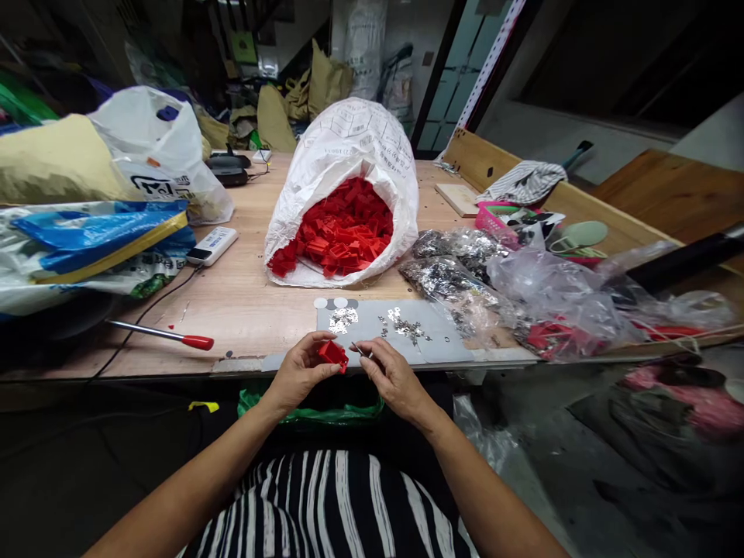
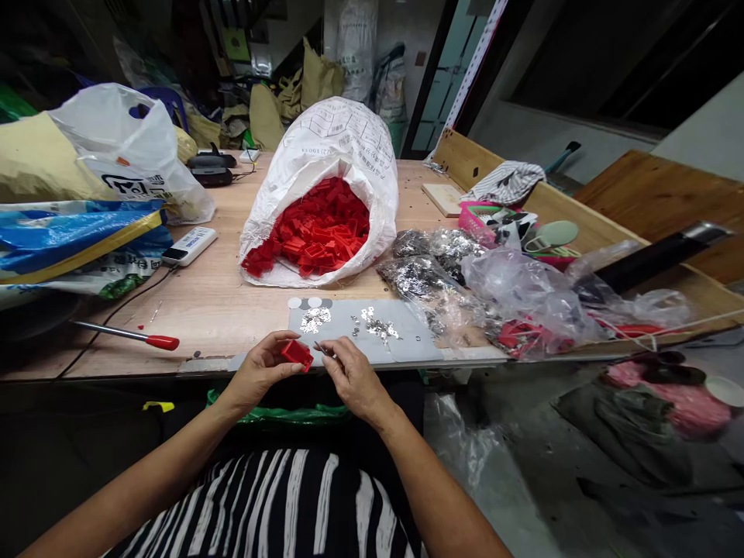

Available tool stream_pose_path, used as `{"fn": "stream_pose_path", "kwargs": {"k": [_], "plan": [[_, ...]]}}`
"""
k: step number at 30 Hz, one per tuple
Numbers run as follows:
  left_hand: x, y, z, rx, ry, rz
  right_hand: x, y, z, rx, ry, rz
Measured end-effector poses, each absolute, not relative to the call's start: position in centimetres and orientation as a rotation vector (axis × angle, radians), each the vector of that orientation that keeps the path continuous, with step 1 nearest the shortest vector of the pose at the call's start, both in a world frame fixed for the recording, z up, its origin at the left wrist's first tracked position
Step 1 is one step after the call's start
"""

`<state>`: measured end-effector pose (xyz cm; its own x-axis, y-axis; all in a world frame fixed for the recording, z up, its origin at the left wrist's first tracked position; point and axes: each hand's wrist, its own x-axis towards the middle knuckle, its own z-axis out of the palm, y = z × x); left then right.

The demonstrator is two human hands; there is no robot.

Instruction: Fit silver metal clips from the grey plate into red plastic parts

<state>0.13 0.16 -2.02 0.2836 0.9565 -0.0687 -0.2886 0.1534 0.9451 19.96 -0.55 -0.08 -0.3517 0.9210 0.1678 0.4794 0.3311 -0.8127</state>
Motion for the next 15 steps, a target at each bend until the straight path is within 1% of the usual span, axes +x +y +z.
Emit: {"fn": "stream_pose_path", "kwargs": {"k": [5,8,15], "plan": [[-0.2,1.4,-3.1,1.473,1.076,1.007,19.9,-0.1,-0.8,-1.340,-2.063,0.756],[-0.2,1.9,-3.5,1.708,1.128,0.950,19.7,0.0,-1.2,-1.405,-2.107,0.712],[-0.2,2.5,-3.0,1.932,1.113,0.889,19.9,0.2,-1.2,-1.363,-2.183,0.705]]}}
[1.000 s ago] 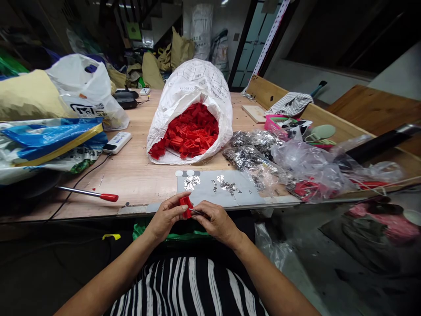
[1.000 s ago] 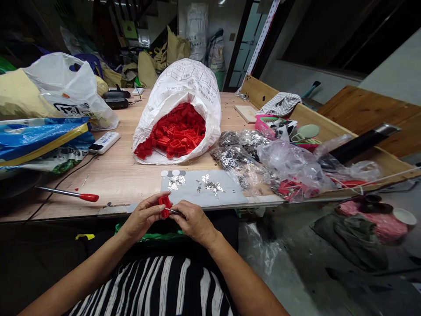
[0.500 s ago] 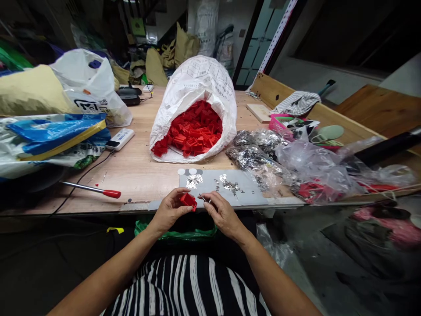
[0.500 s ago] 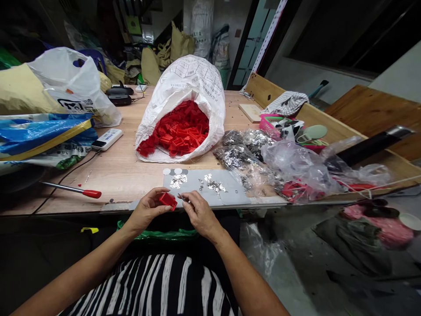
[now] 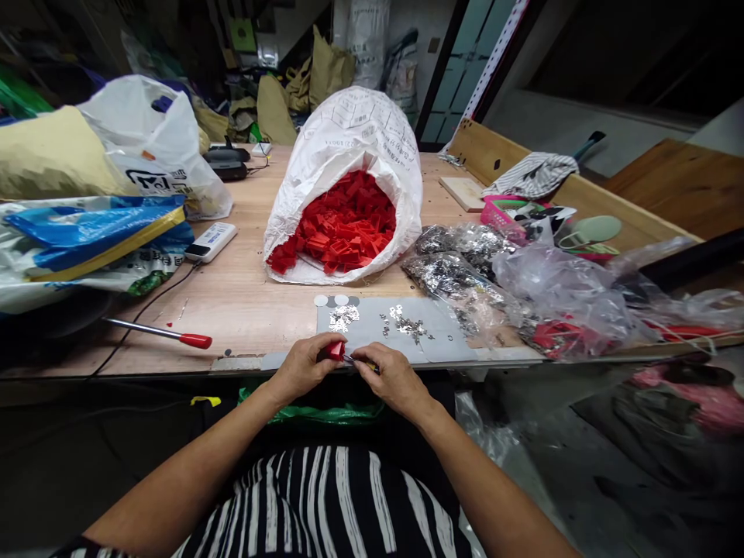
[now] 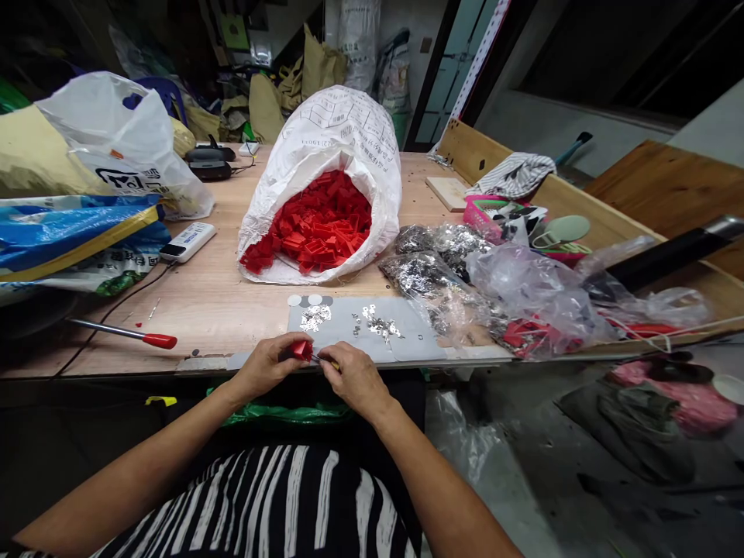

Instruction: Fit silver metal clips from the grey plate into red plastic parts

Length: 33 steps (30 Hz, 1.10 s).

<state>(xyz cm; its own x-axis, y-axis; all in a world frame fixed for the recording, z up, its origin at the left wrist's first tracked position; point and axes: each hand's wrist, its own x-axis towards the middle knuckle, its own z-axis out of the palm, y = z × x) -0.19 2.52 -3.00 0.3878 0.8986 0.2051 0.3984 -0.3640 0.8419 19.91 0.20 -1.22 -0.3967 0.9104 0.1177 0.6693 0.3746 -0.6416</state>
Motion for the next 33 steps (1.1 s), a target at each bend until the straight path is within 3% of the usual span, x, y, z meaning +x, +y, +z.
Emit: {"fn": "stream_pose_path", "kwargs": {"k": [12,22,33], "plan": [[-0.3,2.7,-2.8,1.898,1.108,0.877,20.0,0.1,-1.1,-1.398,-2.201,0.722],[-0.4,2.8,-3.4,1.857,1.086,0.856,17.4,-0.4,0.1,-1.757,-2.194,0.616],[-0.7,2.1,-3.5,1.681,1.010,0.932,19.3,-0.8,-0.8,-1.481,-2.056,0.761]]}}
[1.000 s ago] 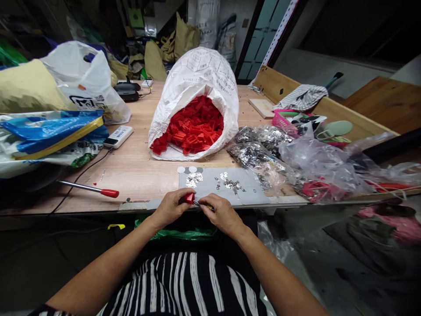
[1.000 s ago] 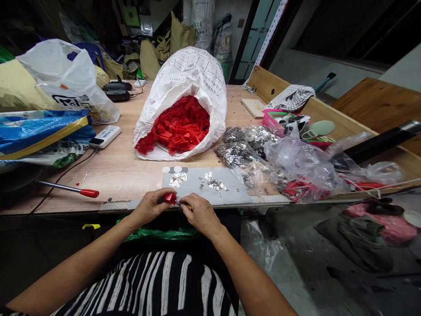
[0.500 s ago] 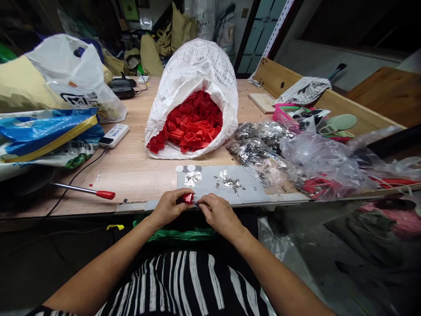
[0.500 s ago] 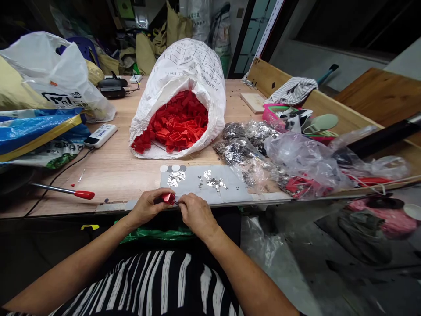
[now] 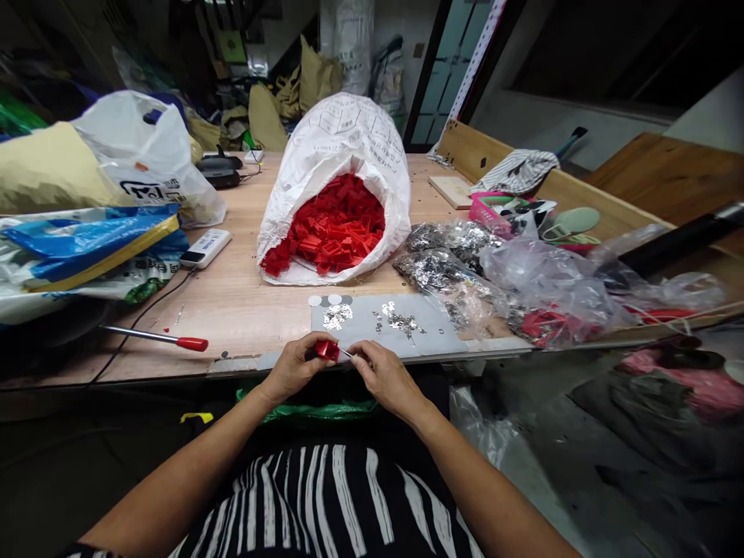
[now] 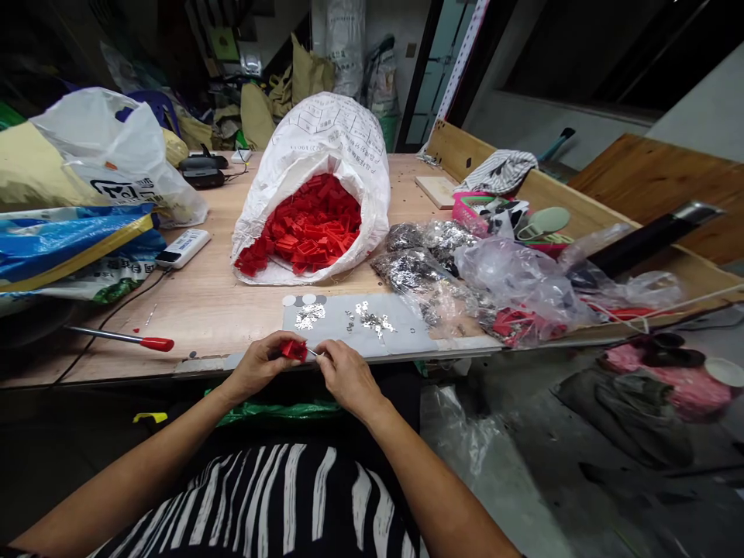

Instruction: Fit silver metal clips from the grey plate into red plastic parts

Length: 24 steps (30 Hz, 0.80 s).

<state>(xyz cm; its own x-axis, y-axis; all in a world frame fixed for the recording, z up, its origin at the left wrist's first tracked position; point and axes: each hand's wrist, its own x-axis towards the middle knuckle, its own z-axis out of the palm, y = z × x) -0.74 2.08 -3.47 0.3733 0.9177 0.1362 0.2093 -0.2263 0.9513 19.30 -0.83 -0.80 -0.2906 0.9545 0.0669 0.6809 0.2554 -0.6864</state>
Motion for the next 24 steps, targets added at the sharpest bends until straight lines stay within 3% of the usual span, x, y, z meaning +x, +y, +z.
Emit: {"fn": "stream_pose_path", "kwargs": {"k": [24], "plan": [[0.0,2.4,-3.8,1.909,1.002,0.925,17.7,-0.1,-0.3,-1.652,-2.312,0.585]]}}
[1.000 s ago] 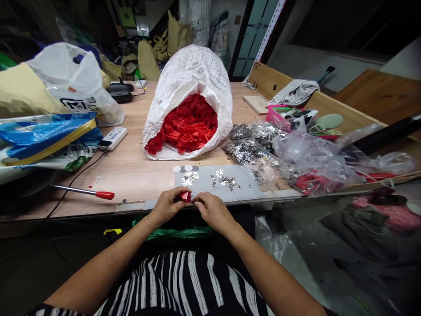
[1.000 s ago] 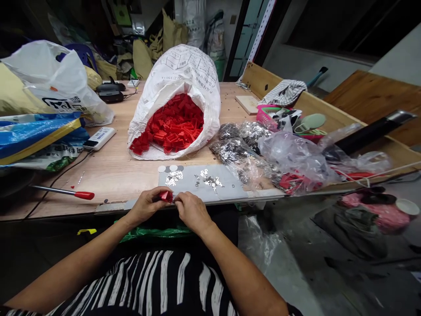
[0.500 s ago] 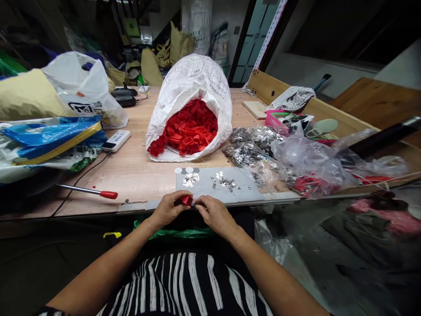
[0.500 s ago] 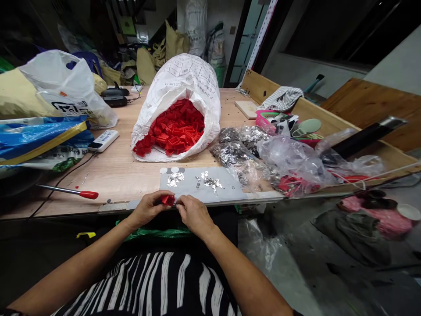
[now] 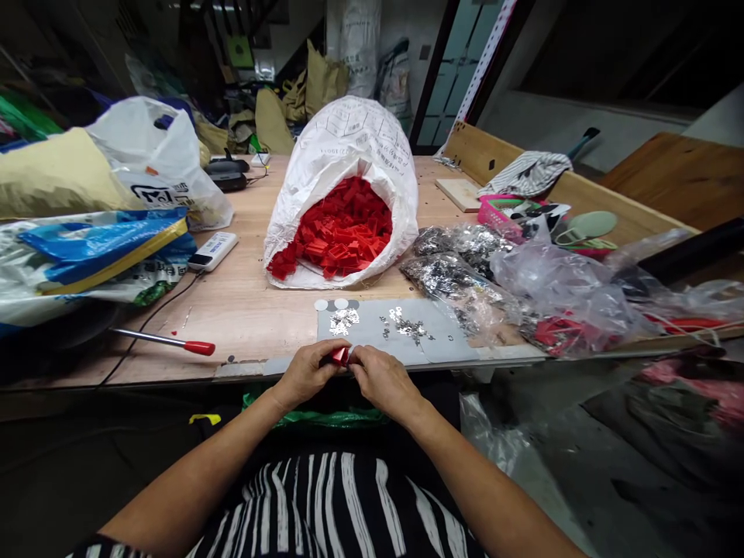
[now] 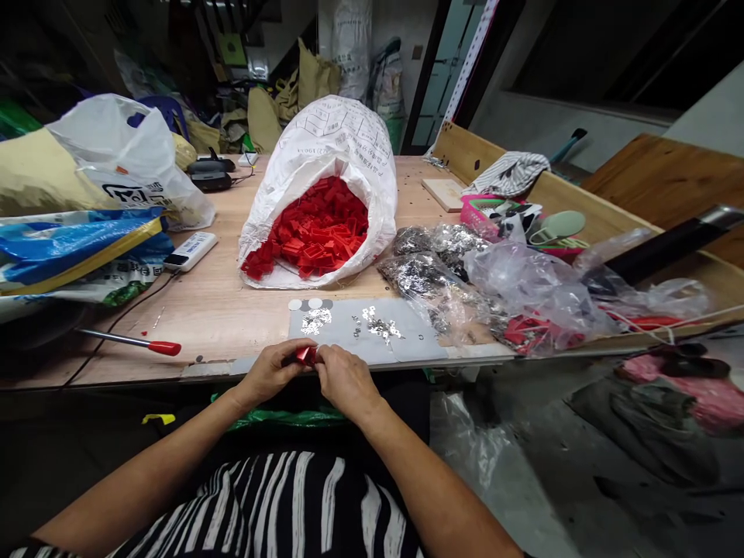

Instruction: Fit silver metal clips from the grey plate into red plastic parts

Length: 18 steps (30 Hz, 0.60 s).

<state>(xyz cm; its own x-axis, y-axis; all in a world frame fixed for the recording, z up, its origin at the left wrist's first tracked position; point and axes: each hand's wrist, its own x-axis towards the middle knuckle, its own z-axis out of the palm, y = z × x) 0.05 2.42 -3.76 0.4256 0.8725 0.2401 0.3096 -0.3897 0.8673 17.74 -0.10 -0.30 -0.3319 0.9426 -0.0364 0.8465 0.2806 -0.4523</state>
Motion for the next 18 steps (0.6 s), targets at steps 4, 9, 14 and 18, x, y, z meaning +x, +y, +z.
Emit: {"fn": "stream_pose_path", "kwargs": {"k": [4,9,14,18], "plan": [[0.0,2.0,-2.7,1.844,1.067,0.972,18.4,-0.6,-0.5,-1.483,-2.276,0.651],[-0.2,0.8,-1.0,1.302,1.062,1.111,19.3,-0.9,0.2,-1.245,-2.048,0.787],[-0.2,-0.1,-0.1,0.627,0.762,1.073,18.9,-1.4,1.1,-1.217,-1.976,1.049],[-0.2,-0.5,-0.2,0.429,0.709,1.055,18.2,-1.5,1.8,-1.173,-1.993,1.033]]}}
